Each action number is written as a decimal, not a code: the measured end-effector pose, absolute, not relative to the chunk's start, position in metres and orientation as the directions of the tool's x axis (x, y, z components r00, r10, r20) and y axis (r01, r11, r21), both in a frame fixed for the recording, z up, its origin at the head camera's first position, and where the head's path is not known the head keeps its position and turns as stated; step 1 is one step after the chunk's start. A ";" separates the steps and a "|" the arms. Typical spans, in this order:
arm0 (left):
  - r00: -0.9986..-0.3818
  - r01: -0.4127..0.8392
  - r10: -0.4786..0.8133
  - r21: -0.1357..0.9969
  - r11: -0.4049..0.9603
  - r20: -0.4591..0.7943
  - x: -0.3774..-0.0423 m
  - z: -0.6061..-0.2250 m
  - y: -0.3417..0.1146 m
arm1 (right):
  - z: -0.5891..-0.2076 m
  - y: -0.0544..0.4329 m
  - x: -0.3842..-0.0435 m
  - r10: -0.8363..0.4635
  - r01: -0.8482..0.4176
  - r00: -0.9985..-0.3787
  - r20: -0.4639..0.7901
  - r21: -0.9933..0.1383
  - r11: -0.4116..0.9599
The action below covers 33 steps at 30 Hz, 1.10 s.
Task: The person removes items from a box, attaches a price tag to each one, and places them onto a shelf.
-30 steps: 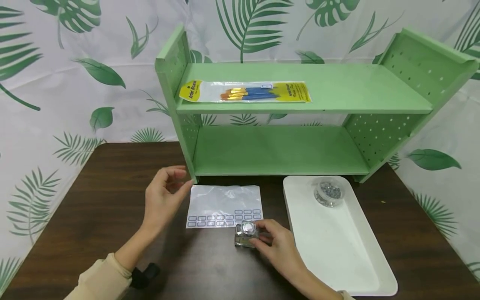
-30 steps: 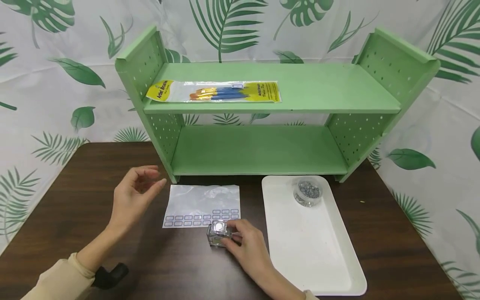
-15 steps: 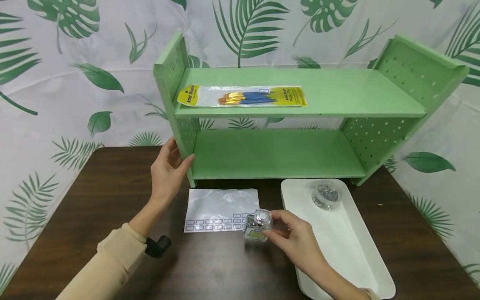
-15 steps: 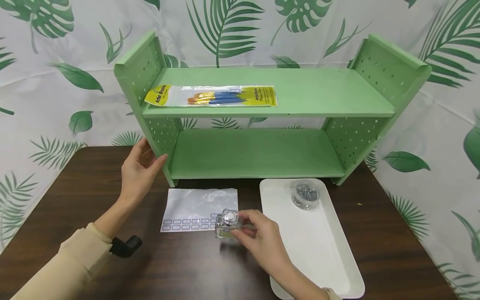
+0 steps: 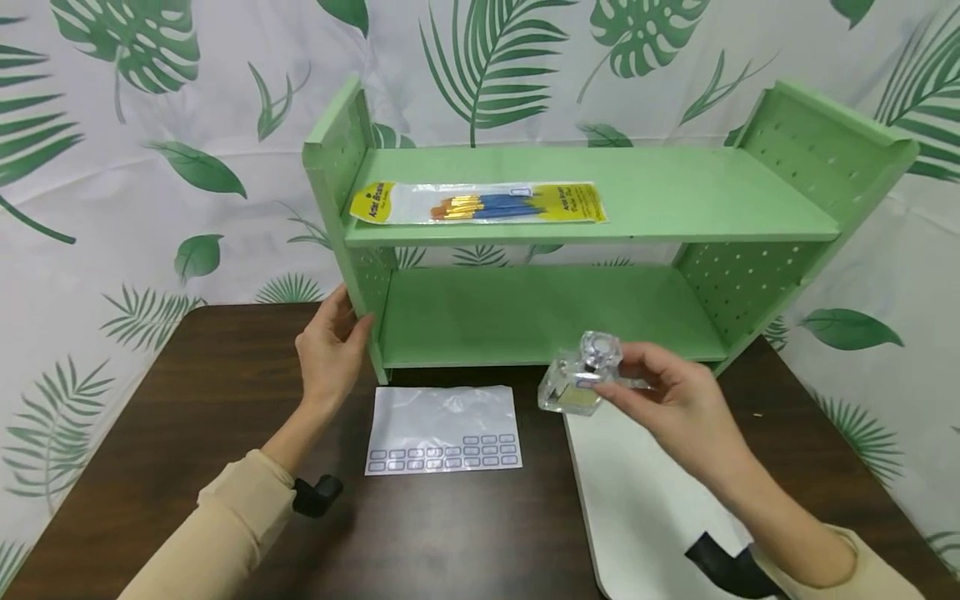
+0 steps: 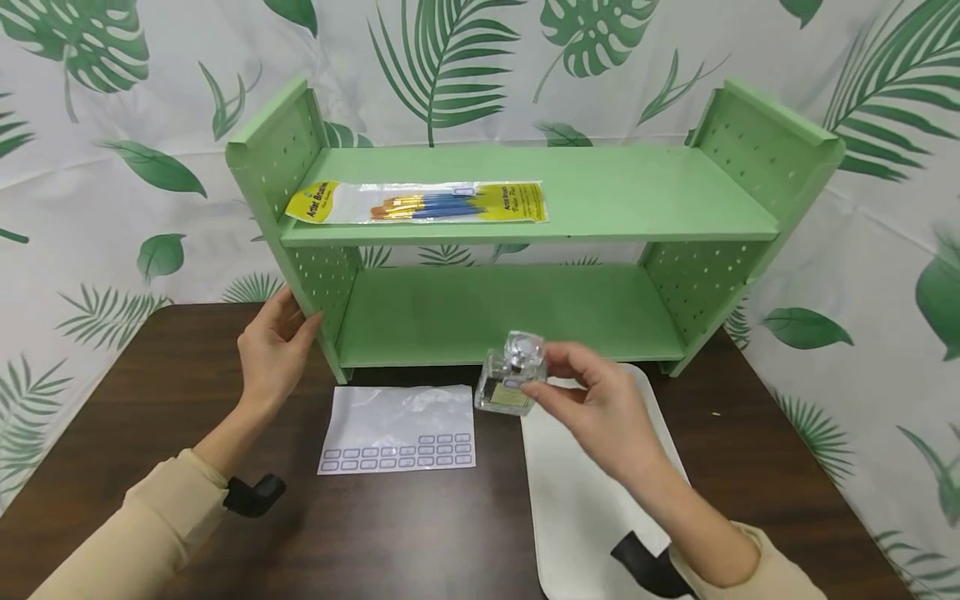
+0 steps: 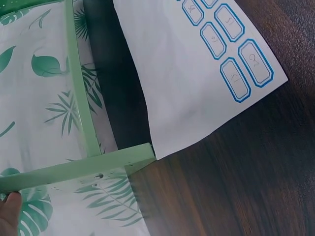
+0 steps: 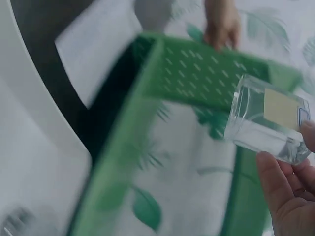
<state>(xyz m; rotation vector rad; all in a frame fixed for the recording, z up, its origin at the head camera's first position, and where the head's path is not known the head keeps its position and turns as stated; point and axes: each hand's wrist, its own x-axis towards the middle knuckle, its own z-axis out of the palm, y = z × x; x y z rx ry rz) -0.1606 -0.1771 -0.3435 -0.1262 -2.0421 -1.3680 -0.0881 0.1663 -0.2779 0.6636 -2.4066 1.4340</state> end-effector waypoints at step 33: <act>-0.757 0.486 -0.249 0.775 0.404 0.605 -0.161 -0.347 -0.178 | -0.166 0.248 -0.222 -0.059 -0.363 -0.932 0.358 -0.925 0.115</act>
